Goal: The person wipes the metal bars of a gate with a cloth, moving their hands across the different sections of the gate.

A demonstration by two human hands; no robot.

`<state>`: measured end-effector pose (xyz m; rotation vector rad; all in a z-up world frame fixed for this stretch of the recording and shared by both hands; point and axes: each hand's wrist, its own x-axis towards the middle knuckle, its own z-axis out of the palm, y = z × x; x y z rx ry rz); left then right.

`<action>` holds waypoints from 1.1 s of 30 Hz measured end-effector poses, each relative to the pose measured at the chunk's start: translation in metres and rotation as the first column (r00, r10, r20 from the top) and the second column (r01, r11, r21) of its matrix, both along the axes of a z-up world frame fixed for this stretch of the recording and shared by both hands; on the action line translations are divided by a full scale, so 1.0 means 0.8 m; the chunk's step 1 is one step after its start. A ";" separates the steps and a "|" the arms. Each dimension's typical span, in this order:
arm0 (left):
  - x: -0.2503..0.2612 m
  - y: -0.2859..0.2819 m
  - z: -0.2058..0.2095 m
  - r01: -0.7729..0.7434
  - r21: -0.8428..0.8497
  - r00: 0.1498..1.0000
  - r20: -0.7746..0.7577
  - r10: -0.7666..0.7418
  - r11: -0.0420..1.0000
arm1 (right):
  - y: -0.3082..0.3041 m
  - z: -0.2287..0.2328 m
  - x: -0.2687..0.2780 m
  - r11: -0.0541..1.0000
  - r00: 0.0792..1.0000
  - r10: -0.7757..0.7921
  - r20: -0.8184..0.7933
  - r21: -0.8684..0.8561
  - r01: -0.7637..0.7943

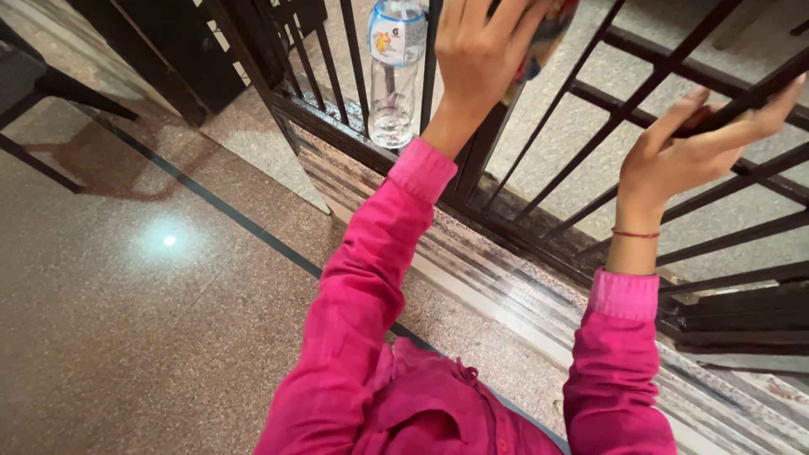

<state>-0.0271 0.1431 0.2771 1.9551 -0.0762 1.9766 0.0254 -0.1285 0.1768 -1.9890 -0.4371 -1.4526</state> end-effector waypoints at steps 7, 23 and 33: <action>-0.013 0.016 -0.155 0.080 0.010 0.976 -0.203 -0.077 0.997 | 0.015 0.012 -0.013 0.997 0.997 -0.076 0.032 -0.019 0.077; 0.004 -0.003 -0.047 0.085 -0.048 0.995 -0.040 -0.087 0.995 | 0.021 0.021 -0.020 0.982 0.975 -0.155 0.158 -0.079 0.169; -0.009 0.007 -0.199 0.132 0.026 0.977 -0.173 -0.126 0.991 | 0.018 0.018 -0.015 0.993 0.982 -0.086 0.166 -0.071 0.099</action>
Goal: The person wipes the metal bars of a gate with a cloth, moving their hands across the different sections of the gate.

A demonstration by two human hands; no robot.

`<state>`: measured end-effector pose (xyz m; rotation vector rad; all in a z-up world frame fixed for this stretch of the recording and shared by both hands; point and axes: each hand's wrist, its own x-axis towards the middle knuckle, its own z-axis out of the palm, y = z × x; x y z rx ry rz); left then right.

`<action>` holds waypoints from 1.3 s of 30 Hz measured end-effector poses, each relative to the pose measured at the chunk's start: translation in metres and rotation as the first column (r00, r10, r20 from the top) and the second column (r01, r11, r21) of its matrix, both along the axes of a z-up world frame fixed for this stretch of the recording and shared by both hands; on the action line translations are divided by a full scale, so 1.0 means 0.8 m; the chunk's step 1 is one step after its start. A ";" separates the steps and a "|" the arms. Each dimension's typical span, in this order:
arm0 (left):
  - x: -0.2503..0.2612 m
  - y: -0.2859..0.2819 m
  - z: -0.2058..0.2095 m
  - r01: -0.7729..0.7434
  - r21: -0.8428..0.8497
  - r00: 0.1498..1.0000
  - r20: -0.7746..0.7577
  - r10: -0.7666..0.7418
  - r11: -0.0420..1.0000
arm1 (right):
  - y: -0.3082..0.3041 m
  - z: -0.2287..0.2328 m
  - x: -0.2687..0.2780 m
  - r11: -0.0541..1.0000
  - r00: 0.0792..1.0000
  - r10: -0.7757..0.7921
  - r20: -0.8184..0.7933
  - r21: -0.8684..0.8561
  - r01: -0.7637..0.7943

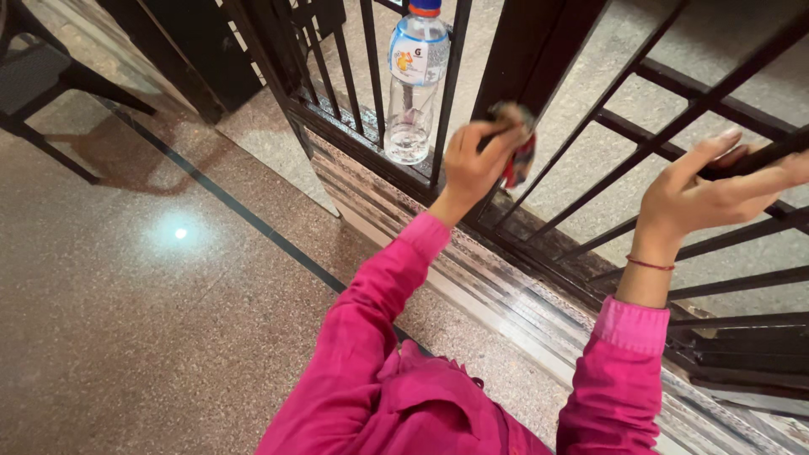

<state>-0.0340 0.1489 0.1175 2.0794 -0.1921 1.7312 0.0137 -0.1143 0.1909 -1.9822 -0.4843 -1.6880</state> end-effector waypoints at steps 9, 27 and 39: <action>-0.038 0.011 -0.130 0.078 -0.031 0.960 -0.266 -0.083 0.996 | 0.004 0.002 -0.005 0.972 0.973 -0.190 0.135 -0.116 0.206; 0.033 -0.018 0.169 0.051 -0.105 0.984 0.173 -0.032 0.993 | 0.023 0.032 -0.030 0.940 0.942 -0.293 0.163 -0.130 0.314; 0.011 0.001 -0.060 0.044 0.056 0.999 -0.015 -0.043 0.997 | -0.006 -0.009 0.003 0.999 0.999 -0.051 -0.013 -0.005 0.050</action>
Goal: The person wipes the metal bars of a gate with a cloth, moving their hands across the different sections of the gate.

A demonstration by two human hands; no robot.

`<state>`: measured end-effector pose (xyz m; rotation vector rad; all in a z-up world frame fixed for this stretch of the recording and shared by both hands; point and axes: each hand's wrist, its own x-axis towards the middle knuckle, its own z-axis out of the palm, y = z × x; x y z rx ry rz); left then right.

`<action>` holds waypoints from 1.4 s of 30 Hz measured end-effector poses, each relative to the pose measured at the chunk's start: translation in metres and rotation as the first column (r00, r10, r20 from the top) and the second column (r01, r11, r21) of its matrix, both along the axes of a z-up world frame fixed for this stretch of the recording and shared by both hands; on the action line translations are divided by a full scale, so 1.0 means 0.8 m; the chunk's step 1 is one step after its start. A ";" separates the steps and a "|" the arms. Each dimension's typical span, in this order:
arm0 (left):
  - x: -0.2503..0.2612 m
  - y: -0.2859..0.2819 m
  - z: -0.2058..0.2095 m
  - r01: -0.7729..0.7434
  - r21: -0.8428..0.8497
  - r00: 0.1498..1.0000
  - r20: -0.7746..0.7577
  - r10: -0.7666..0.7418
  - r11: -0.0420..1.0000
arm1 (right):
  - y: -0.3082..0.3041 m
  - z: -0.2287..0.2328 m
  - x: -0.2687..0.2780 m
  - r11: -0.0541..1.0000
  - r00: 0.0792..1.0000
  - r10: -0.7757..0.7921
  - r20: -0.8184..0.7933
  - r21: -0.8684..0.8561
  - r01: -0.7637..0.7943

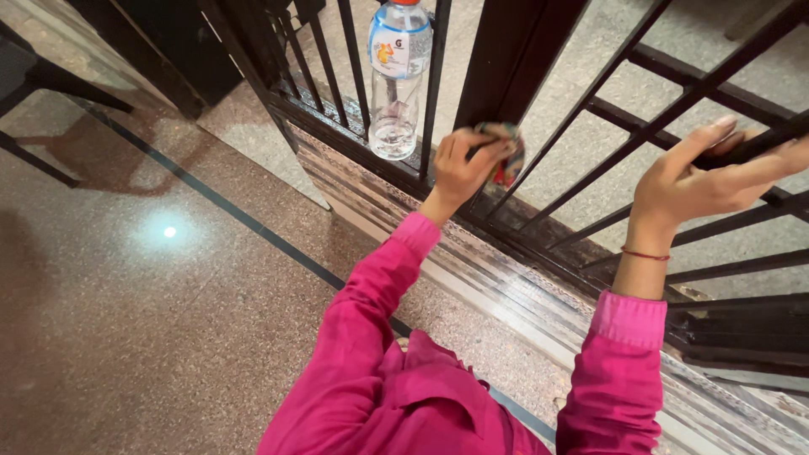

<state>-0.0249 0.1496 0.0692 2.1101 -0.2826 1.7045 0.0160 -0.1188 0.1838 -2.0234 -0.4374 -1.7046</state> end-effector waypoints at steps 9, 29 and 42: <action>-0.044 0.014 -0.107 0.028 0.186 0.970 -0.243 0.019 0.982 | -0.004 -0.007 0.003 0.988 0.992 0.091 -0.091 0.135 -0.078; -0.005 0.015 0.066 -0.117 -0.121 0.989 0.078 0.127 0.986 | 0.004 0.008 0.007 0.999 0.997 -0.034 0.071 0.016 0.033; 0.000 -0.009 -0.025 -0.167 -0.223 0.985 -0.079 0.153 0.960 | 0.003 0.005 0.010 1.000 0.996 -0.023 0.083 -0.005 0.024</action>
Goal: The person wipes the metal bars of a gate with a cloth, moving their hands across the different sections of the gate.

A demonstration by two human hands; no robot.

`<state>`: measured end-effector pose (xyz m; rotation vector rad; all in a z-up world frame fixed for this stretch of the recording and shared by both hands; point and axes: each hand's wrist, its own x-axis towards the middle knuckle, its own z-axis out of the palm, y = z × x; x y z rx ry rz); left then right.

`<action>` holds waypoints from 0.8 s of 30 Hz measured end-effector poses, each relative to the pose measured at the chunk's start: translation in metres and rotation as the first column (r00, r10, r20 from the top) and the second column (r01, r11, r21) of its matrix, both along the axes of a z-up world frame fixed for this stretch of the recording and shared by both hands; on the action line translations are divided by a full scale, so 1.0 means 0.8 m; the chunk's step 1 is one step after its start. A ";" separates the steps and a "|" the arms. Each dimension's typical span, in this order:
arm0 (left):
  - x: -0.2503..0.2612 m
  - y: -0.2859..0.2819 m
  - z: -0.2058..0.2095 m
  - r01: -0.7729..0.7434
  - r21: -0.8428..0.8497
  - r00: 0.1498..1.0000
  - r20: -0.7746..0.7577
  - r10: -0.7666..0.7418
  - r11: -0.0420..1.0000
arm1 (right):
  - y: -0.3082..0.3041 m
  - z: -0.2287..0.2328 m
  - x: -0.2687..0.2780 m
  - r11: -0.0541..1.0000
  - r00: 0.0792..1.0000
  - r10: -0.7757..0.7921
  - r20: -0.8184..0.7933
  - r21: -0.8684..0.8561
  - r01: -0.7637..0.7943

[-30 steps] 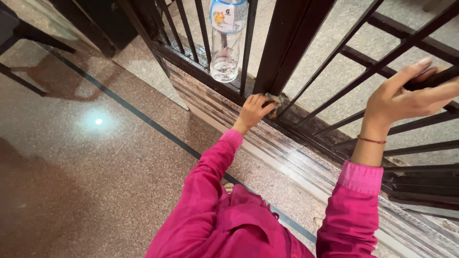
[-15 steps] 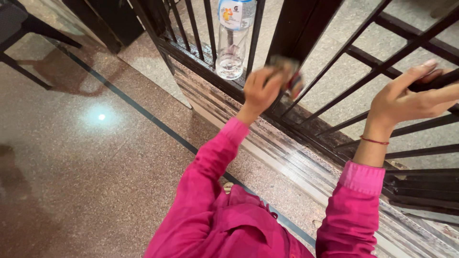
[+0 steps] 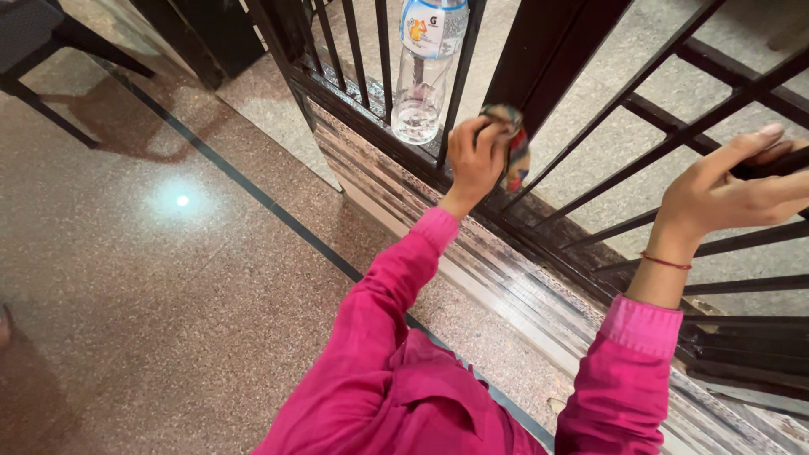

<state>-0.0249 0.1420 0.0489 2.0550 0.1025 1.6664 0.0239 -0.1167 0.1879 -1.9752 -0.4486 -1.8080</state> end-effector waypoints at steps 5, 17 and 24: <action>0.008 0.009 0.025 0.014 0.002 1.000 0.021 -0.014 1.000 | 0.001 0.003 -0.003 1.000 1.000 0.002 0.007 -0.011 -0.002; 0.031 0.006 0.114 0.077 -0.168 0.979 0.201 -0.043 0.983 | -0.007 -0.012 0.007 0.996 0.997 0.068 -0.041 0.061 -0.065; 0.015 -0.004 -0.081 0.122 -0.330 0.991 -0.015 -0.135 0.936 | -0.006 -0.011 0.009 0.998 1.000 0.023 -0.020 0.058 -0.022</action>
